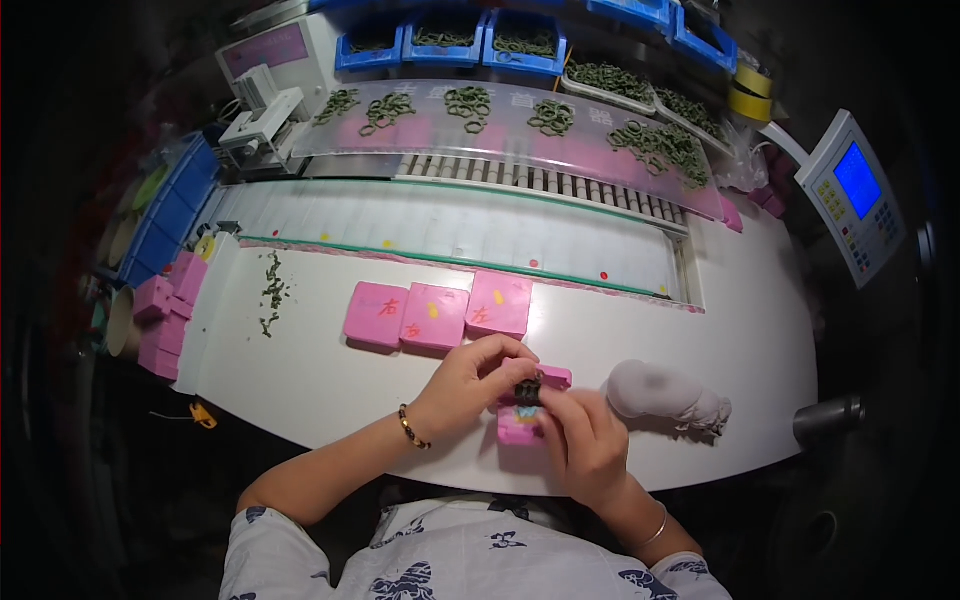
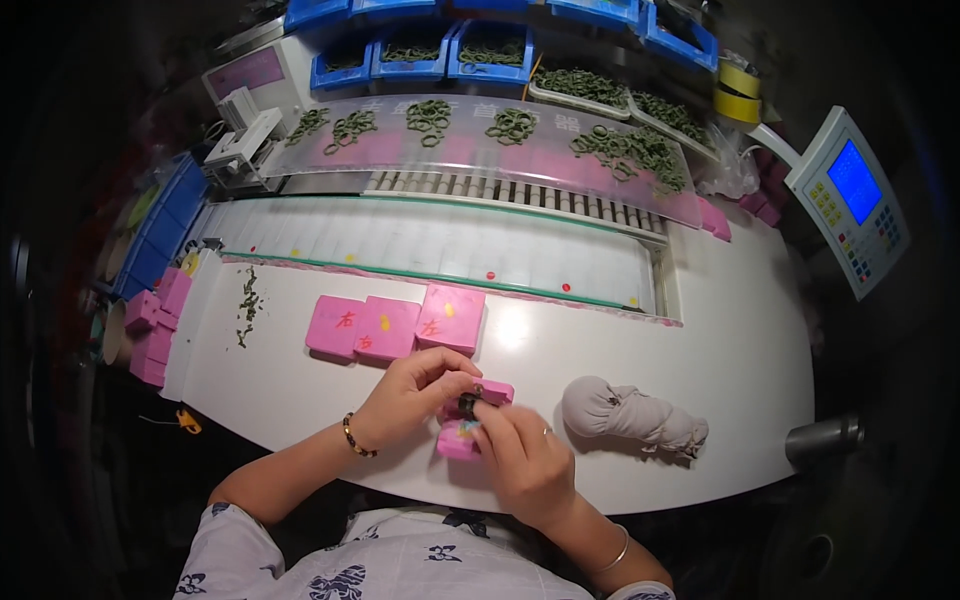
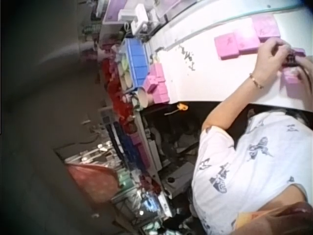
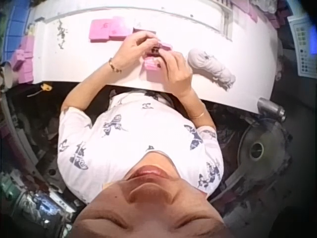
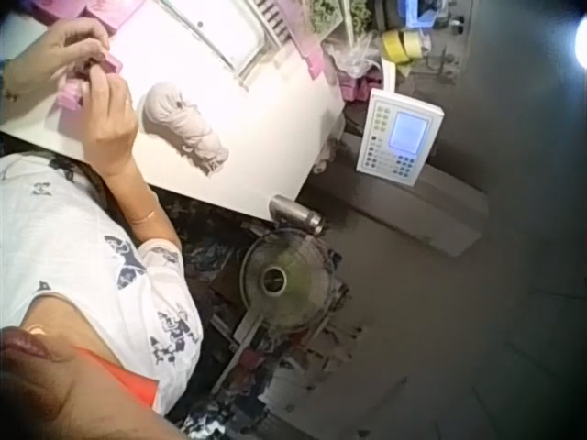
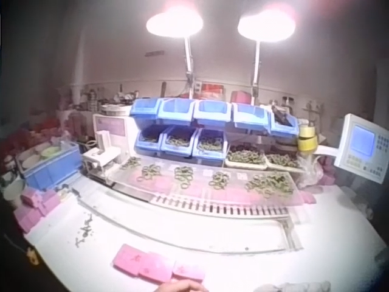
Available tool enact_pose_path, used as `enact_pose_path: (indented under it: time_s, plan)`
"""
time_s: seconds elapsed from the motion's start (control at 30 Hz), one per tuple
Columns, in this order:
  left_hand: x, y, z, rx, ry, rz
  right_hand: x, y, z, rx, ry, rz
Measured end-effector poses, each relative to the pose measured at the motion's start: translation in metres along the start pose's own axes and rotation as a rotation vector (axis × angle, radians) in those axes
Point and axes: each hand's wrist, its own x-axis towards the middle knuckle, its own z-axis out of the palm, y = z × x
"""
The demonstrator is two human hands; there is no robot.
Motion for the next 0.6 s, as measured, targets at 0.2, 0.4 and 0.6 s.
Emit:
enact_pose_path:
  time_s: [0.2, 0.4, 0.6]
  plan:
    - [-0.003, -0.003, 0.001, 0.041, 0.050, -0.002, 0.029, 0.003, -0.003, -0.052, -0.102, 0.051]
    - [-0.002, -0.007, -0.001, 0.052, 0.072, 0.040, 0.030, 0.002, -0.004, 0.028, -0.157, 0.049]
    - [-0.001, 0.000, 0.000, 0.019, 0.075, -0.019, 0.031, -0.001, -0.007, 0.069, -0.185, 0.093]
